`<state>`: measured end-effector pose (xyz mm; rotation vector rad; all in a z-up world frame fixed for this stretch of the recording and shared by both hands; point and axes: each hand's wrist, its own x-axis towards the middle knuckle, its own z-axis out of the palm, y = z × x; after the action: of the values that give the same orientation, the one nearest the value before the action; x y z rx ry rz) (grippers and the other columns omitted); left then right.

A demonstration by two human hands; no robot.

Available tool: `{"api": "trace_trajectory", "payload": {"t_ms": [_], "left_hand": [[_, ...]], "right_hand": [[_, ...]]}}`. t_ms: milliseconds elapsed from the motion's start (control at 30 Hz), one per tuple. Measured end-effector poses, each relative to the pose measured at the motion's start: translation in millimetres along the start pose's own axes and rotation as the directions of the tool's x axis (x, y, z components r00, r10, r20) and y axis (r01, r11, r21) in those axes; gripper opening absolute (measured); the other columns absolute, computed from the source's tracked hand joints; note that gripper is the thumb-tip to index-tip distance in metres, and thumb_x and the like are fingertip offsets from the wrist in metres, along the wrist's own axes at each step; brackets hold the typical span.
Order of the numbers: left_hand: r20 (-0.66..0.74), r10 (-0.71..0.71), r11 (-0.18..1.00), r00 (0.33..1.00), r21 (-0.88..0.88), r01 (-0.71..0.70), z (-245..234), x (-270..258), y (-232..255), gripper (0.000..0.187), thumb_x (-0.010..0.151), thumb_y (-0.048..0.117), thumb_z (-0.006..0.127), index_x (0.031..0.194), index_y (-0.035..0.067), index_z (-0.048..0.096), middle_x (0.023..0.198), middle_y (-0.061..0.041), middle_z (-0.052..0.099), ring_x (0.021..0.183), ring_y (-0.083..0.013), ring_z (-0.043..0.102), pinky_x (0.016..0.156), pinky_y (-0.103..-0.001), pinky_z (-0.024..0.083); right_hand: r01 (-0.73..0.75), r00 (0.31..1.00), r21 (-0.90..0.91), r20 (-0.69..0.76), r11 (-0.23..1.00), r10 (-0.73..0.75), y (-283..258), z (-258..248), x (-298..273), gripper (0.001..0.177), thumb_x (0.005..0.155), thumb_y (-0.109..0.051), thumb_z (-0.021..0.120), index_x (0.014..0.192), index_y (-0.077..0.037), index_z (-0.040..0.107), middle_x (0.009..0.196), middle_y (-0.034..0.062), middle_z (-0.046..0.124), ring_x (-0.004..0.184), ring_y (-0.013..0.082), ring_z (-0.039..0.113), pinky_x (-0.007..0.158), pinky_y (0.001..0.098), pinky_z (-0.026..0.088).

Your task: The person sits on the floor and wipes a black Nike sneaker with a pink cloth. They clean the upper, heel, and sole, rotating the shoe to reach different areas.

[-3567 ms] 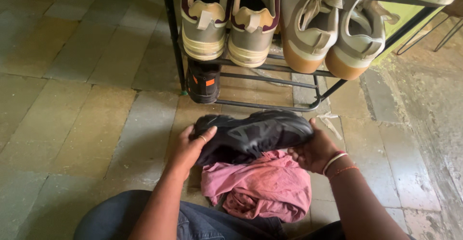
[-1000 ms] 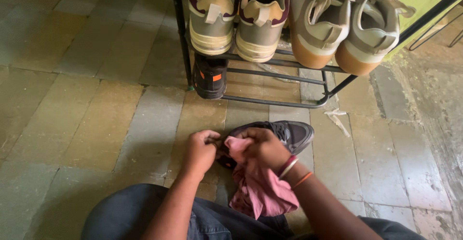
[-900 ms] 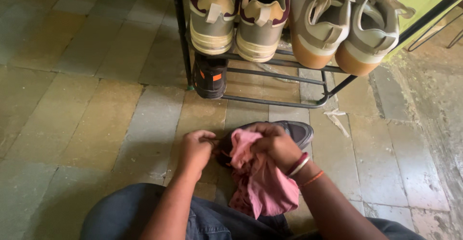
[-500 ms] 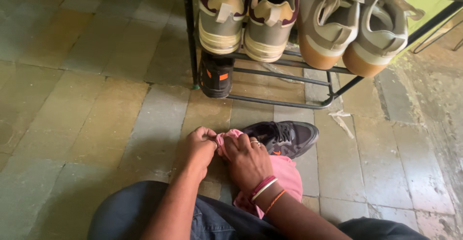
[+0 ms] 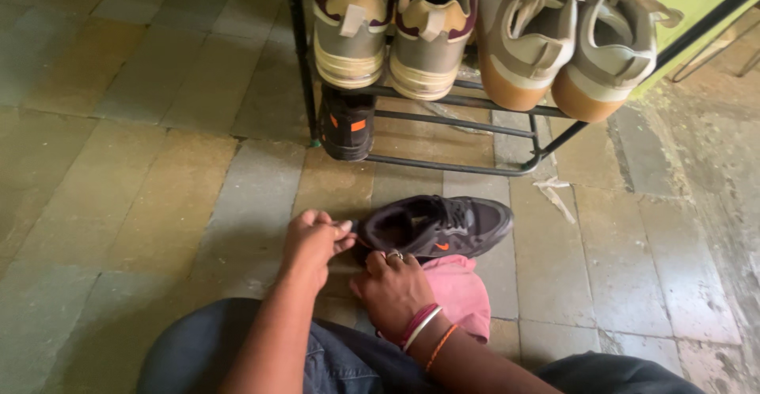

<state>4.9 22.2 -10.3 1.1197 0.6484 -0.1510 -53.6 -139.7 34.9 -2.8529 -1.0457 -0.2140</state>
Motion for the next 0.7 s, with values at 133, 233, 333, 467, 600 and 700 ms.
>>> {"api": "trace_trajectory", "payload": {"t_ms": [133, 233, 333, 467, 600, 700], "left_hand": [[-0.01, 0.086, 0.991, 0.996, 0.101, -0.085, 0.1, -0.6, -0.8, 0.016, 0.085, -0.006, 0.067, 0.091, 0.004, 0.056, 0.085, -0.009, 0.068, 0.07, -0.017, 0.067, 0.063, -0.03, 0.054], [0.006, 0.206, 0.965, 0.978, 0.165, -0.204, 3.1, -0.8, -1.4, 0.013, 0.086, -0.002, 0.07, 0.094, 0.002, 0.061, 0.084, -0.009, 0.068, 0.069, -0.0154, 0.064, 0.061, -0.029, 0.05], [0.034, 0.267, 0.939, 0.963, 0.216, -0.268, 9.0, -3.2, -5.8, 0.013, 0.086, 0.009, 0.072, 0.092, 0.001, 0.063, 0.08, -0.01, 0.069, 0.067, -0.0185, 0.064, 0.059, -0.033, 0.05], [0.112, 0.473, 0.685, 0.874, 0.577, -0.445, 18.9, -8.9, -6.3, 0.03, 0.08, 0.025, 0.084, 0.092, 0.001, 0.07, 0.08, -0.012, 0.073, 0.072, -0.0222, 0.069, 0.067, -0.035, 0.054], [0.151, 0.506, 0.62, 0.849, 0.621, -0.479, 21.4, -7.4, -8.6, 0.031, 0.083, 0.028, 0.081, 0.094, 0.002, 0.07, 0.083, -0.015, 0.075, 0.075, -0.028, 0.073, 0.071, -0.039, 0.056], [0.184, 0.551, 0.565, 0.814, 0.635, -0.526, 19.7, -6.0, -11.0, 0.032, 0.084, 0.029, 0.081, 0.096, 0.002, 0.07, 0.085, -0.017, 0.074, 0.078, -0.0312, 0.073, 0.071, -0.04, 0.056]], "right_hand": [[-0.136, 0.986, 0.093, 0.106, 0.986, 0.126, 16.5, -5.2, 5.7, 0.01, 0.084, -0.026, 0.067, 0.088, -0.022, 0.074, 0.089, 0.009, 0.062, 0.08, 0.0278, 0.065, 0.065, 0.0452, 0.051], [-0.047, 0.976, 0.229, -0.195, 0.972, 0.093, 18.9, -11.6, 2.8, 0.019, 0.086, -0.023, 0.065, 0.101, -0.022, 0.076, 0.086, 0.0064, 0.061, 0.077, 0.0269, 0.065, 0.065, 0.042, 0.054], [0.011, 0.958, 0.131, -0.287, 0.991, 0.028, 16.8, -3.0, 1.1, 0.029, 0.089, -0.023, 0.064, 0.115, -0.014, 0.072, 0.094, 0.0056, 0.059, 0.085, 0.0249, 0.064, 0.071, 0.0411, 0.053], [-0.011, 0.987, -0.015, -0.161, 1.0, 0.008, 20.2, 10.2, -0.4, 0.039, 0.082, -0.026, 0.067, 0.12, -0.015, 0.071, 0.099, 0.0064, 0.057, 0.087, 0.0263, 0.061, 0.071, 0.0427, 0.05], [0.007, 0.993, 0.036, -0.118, 0.999, -0.003, 32.1, 13.1, -12.7, 0.041, 0.083, -0.031, 0.07, 0.121, -0.017, 0.071, 0.102, 0.0085, 0.055, 0.09, 0.0275, 0.06, 0.071, 0.0429, 0.049], [-0.052, 0.999, 0.052, 0.005, 0.997, 0.052, 41.9, 8.2, -20.9, 0.041, 0.078, -0.032, 0.072, 0.118, -0.024, 0.073, 0.104, 0.0079, 0.056, 0.092, 0.0281, 0.061, 0.076, 0.0439, 0.049]]}}
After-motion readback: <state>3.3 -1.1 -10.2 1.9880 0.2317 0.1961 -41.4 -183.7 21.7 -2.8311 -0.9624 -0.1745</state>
